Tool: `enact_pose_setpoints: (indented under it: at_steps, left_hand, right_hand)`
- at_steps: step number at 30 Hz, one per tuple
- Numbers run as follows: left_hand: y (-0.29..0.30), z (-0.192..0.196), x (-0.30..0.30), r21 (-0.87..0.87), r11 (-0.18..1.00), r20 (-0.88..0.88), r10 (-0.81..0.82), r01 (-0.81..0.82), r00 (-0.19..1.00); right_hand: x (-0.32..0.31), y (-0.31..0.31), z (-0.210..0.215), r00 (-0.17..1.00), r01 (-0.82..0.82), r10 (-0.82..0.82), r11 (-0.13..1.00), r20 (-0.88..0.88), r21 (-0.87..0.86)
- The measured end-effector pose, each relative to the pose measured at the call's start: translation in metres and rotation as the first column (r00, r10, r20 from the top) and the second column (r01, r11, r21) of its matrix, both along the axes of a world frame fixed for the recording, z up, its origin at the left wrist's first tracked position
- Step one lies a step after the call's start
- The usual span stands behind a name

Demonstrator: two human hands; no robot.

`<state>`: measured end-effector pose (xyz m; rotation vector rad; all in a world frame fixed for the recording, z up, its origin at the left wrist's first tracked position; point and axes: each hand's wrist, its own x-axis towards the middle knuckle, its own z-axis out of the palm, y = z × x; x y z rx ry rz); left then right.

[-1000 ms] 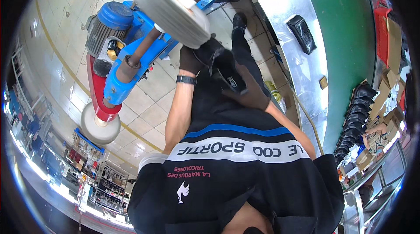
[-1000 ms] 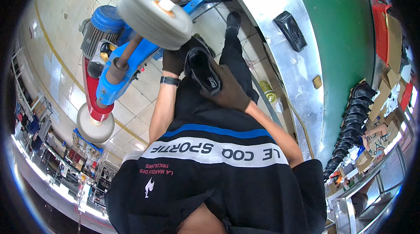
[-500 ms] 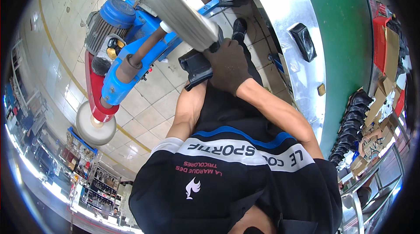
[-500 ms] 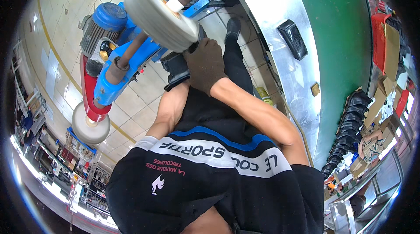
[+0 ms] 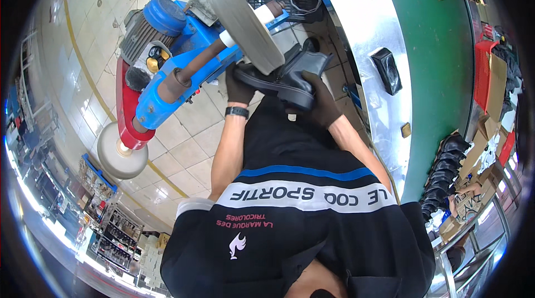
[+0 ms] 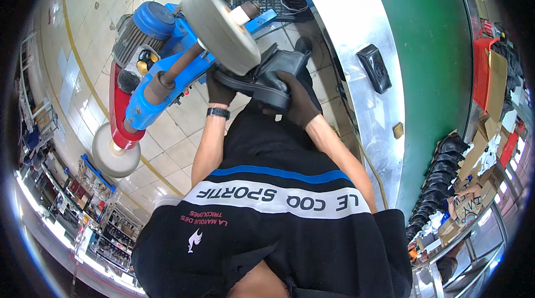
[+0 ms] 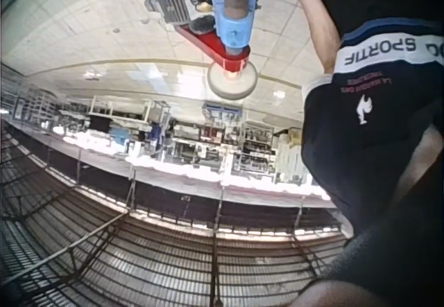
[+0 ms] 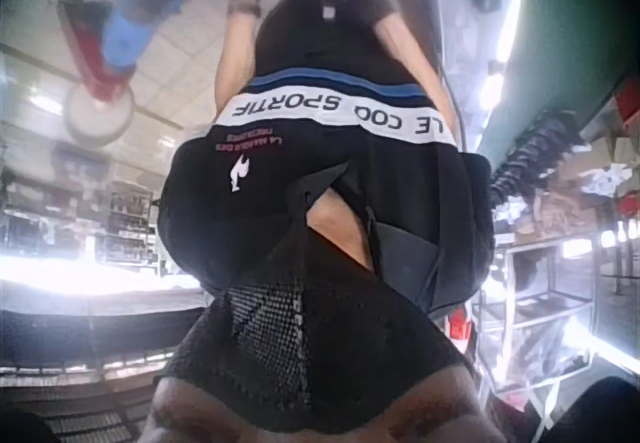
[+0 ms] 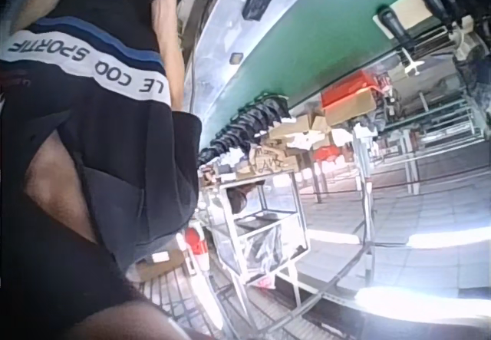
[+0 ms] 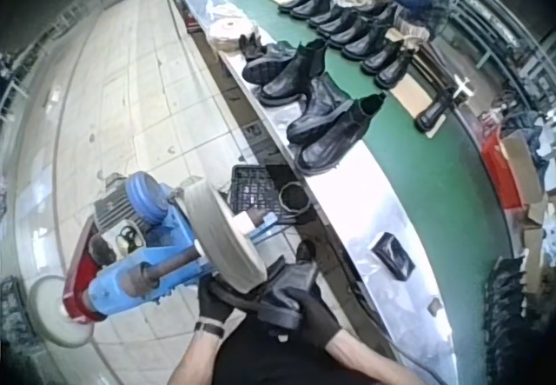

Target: Buffing and cleaning black leather boots using a rotating polishing machine and a sponge.

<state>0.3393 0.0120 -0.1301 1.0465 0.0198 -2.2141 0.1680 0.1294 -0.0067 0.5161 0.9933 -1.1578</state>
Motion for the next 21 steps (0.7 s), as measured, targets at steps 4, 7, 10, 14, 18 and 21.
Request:
enact_pose_setpoints:
  at_steps: [4, 7, 10, 14, 18, 21]
  left_hand:
    - [-0.008, 0.045, 0.019, -0.356, 0.927, 0.49, 0.08, 0.116, 0.868]
    - [-0.021, 0.111, -0.005, -0.48, 0.811, 0.787, 0.229, 0.335, 0.573]
    - [-0.031, 0.149, -0.035, -0.58, 0.59, 0.812, 0.365, 0.562, 0.456]
    - [-0.026, 0.181, -0.072, -0.623, 0.069, 0.732, 0.402, 0.779, 0.549]
    - [-0.025, 0.187, -0.096, -0.605, -0.314, 0.622, 0.389, 0.732, 0.68]
    - [-0.007, 0.201, -0.094, -0.433, -0.682, 0.706, 0.149, 0.589, 0.692]
  right_hand:
    - [0.0, -0.005, -0.009, 0.996, -0.072, 0.067, 0.993, 0.056, 0.091]
    - [0.008, 0.001, 0.007, 0.995, -0.102, 0.102, 0.985, 0.008, 0.141]
    - [0.029, 0.007, 0.016, 0.988, -0.101, 0.122, 0.972, -0.09, 0.21]
    - [0.052, 0.01, 0.019, 0.837, -0.194, 0.113, 0.976, -0.535, -0.096]
    - [0.035, -0.006, 0.005, 0.905, 0.3, -0.172, 0.907, 0.39, -0.295]
    - [0.043, 0.017, -0.066, 0.476, -0.558, 0.031, 0.783, -0.879, -0.275]
